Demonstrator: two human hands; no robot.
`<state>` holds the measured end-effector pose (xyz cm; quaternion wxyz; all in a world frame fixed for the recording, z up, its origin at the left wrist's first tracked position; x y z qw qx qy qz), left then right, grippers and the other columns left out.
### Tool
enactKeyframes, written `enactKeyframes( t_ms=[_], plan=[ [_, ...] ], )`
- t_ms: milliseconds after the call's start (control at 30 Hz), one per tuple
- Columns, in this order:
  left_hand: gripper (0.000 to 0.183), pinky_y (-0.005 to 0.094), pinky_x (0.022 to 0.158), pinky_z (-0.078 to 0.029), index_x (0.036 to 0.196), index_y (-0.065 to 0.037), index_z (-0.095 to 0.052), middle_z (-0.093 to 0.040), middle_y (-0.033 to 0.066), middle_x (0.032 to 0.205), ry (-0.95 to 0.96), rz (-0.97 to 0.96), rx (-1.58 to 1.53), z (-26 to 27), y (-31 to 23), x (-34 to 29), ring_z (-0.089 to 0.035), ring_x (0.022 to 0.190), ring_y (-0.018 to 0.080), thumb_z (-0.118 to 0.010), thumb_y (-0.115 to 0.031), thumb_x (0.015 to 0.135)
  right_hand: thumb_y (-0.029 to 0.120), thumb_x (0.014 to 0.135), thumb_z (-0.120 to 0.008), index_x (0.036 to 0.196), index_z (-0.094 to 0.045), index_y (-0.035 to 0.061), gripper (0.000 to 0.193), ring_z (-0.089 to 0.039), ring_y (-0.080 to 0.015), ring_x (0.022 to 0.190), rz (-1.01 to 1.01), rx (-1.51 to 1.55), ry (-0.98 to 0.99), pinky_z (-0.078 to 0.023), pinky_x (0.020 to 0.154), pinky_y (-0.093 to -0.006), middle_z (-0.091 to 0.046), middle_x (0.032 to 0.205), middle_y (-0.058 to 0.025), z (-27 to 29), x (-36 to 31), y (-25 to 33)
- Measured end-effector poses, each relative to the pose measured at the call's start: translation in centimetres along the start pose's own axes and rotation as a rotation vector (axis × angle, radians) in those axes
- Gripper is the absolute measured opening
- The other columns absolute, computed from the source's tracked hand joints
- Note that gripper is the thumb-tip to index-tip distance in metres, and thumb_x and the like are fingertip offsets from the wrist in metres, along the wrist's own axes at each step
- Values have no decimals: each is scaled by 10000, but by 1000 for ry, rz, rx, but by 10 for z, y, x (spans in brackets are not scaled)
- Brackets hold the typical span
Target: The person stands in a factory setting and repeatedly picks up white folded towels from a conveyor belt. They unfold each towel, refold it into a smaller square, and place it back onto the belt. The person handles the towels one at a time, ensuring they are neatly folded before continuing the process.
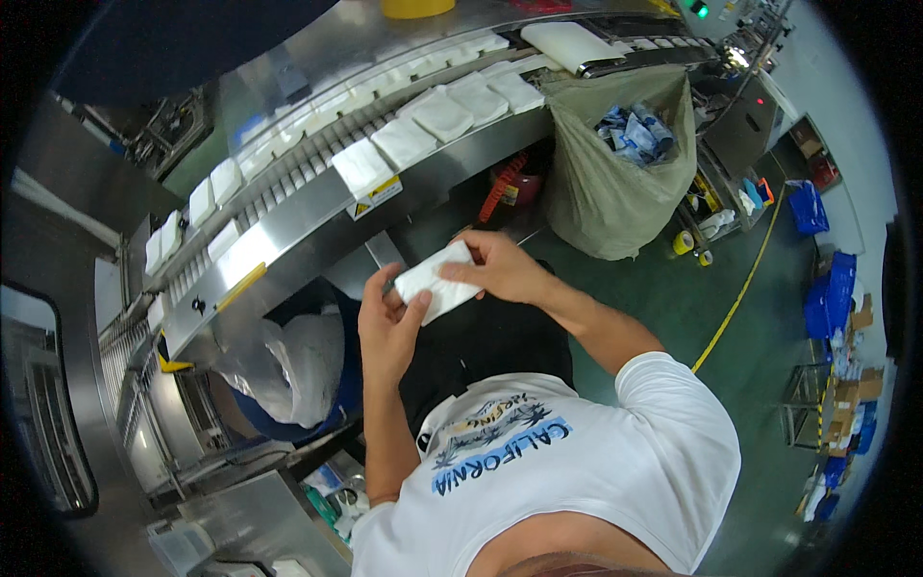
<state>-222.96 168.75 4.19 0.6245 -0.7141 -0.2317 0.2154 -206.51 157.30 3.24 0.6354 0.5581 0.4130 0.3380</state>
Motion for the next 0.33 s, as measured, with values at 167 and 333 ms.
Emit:
enactKeyframes(
  t_ms=[167, 333],
  plan=[
    [499, 242, 831, -542, 1379, 40, -525, -726, 108, 1084, -146, 11, -143, 26, 7, 1, -683, 959, 128, -775, -44, 955, 231, 946, -811, 1143, -648, 6, 340, -628, -82, 785, 125, -247, -12, -512, 644, -279, -711, 902, -50, -17, 12, 25],
    [493, 243, 852, -529, 1358, 28, -539, -714, 82, 1065, -176, -91, -158, 42, 2, 17, -679, 965, 128, -790, -37, 939, 369, 952, -792, 1169, -693, 32, 413, -694, -116, 826, 154, -165, 188, -561, 762, -308, -753, 943, -86, 20, 41, 46]
  ],
)
Point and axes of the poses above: each hand's wrist, its own x-axis towards the middle knuckle, its own z-axis out of the back of the hand, y = z × x, the point moved 6 cm from there along x, towards the middle knuckle
